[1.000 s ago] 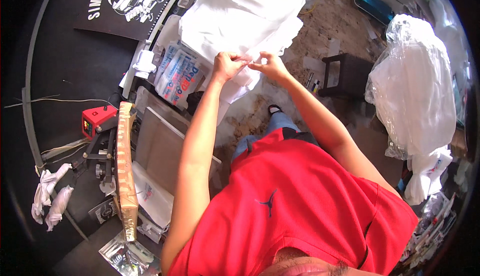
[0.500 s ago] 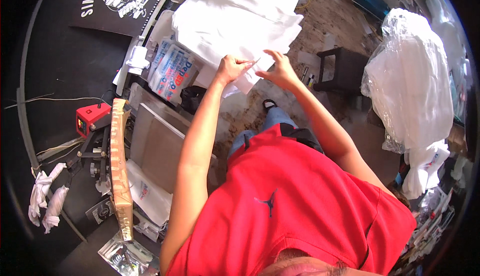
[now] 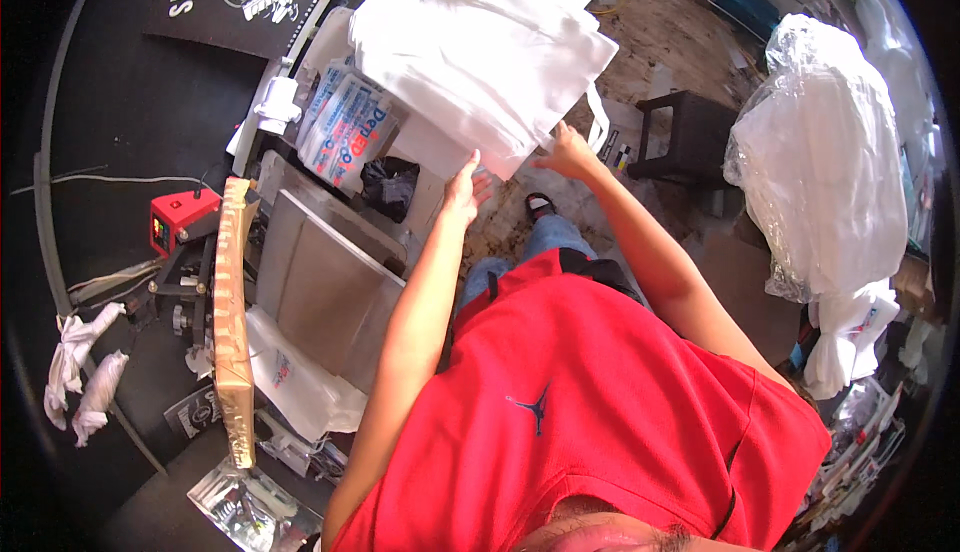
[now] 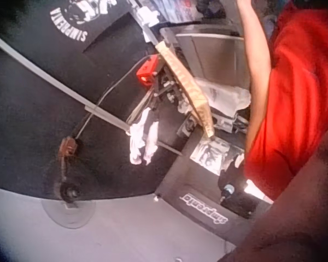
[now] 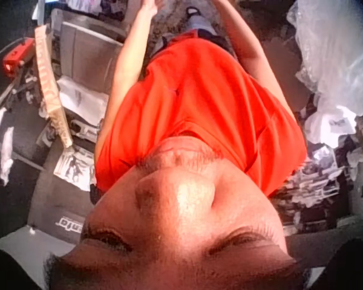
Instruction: The person screen prints tote bags by positioning each bag under a printing screen, spreading ink across the screen using a squeegee, and lifting the screen frame to remove the printed bags.
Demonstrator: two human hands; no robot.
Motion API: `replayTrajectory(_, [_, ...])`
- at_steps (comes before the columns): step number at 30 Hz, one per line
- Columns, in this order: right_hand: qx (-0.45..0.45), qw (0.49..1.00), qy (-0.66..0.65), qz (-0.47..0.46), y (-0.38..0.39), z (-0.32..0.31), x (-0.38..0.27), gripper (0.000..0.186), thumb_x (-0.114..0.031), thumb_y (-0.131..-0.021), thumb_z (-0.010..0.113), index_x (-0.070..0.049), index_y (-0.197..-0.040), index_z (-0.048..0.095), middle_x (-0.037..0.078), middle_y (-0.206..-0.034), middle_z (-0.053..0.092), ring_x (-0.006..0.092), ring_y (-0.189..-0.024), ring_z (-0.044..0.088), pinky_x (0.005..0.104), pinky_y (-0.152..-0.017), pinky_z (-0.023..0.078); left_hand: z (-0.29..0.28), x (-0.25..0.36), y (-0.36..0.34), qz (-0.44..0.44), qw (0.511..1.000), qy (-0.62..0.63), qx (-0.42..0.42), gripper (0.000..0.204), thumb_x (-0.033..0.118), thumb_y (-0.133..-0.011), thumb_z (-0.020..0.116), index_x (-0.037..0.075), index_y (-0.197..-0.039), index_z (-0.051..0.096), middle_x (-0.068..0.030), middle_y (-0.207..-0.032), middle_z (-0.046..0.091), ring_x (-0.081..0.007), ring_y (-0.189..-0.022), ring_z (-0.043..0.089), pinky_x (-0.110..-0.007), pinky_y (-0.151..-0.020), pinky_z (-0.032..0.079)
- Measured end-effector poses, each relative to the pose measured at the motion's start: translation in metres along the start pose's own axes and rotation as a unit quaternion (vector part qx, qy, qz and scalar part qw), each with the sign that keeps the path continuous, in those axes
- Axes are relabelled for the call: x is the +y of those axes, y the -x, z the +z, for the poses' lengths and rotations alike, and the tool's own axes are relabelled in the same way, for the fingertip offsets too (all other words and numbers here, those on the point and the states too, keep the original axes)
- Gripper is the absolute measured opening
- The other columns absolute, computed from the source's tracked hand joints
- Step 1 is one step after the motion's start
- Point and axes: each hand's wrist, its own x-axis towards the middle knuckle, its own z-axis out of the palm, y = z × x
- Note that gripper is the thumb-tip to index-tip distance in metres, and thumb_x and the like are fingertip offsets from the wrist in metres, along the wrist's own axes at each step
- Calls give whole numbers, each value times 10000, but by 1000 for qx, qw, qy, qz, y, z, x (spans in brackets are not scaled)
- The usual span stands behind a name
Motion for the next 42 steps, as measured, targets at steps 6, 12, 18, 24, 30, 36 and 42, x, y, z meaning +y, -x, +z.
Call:
replayTrajectory(6, [4,994,-112,19,-21,20,-21,666,-432,-629,846,64,-1037,671,232,-1044,675,324,-976,670,405,-864,535,20,-1,-16,24,996,57,-66,429,333,-877,734,21,-1102,545,-92,-1043,633,-212,-973,619,-379,-809,520])
replayTrajectory(12, [-280,946,-160,-5,41,-26,-63,498,-382,-741,806,67,-920,686,149,-883,715,252,-777,684,367,-711,529,-41,-6,-34,144,968,202,-33,216,129,-803,722,-15,-937,632,-106,-850,672,-178,-684,656,-334,-568,534])
replayTrajectory(18, [-226,623,-749,-7,122,-116,86,396,-425,-952,558,-45,-968,668,100,-948,676,215,-861,640,345,-847,508,-102,-2,91,214,944,81,-237,270,47,-810,673,-10,-1074,664,-82,-970,702,-175,-850,679,-305,-778,558])
replayTrajectory(24, [-408,739,-510,166,183,5,0,677,-514,-908,607,-104,-1413,422,92,-1214,592,213,-1067,580,389,-931,452,-220,-61,192,316,909,136,-237,395,-31,-791,681,38,-1173,602,-43,-1080,671,-149,-991,623,-317,-911,488])
replayTrajectory(30, [-301,756,-574,91,236,82,-172,434,-161,-959,558,-24,-1359,459,95,-1207,615,214,-1085,613,378,-952,494,-380,-156,233,335,921,165,-110,381,-5,-765,681,29,-1138,614,-47,-1043,663,-154,-961,616,-318,-905,474])
replayTrajectory(36, [-213,906,-356,-87,200,139,-275,334,-112,-915,643,-1,-1226,592,82,-999,684,163,-852,645,298,-748,509,-483,-221,212,320,923,27,212,581,38,-782,724,-39,-1307,487,-117,-1073,658,-188,-940,642,-315,-848,507])
replayTrajectory(42, [-58,978,-13,-198,168,157,-320,536,-273,-806,762,-42,-1255,582,149,-883,701,285,-781,676,377,-744,533,-490,-243,216,294,910,-51,288,680,148,-751,824,-32,-1324,504,-140,-1045,655,-211,-889,663,-325,-726,543])
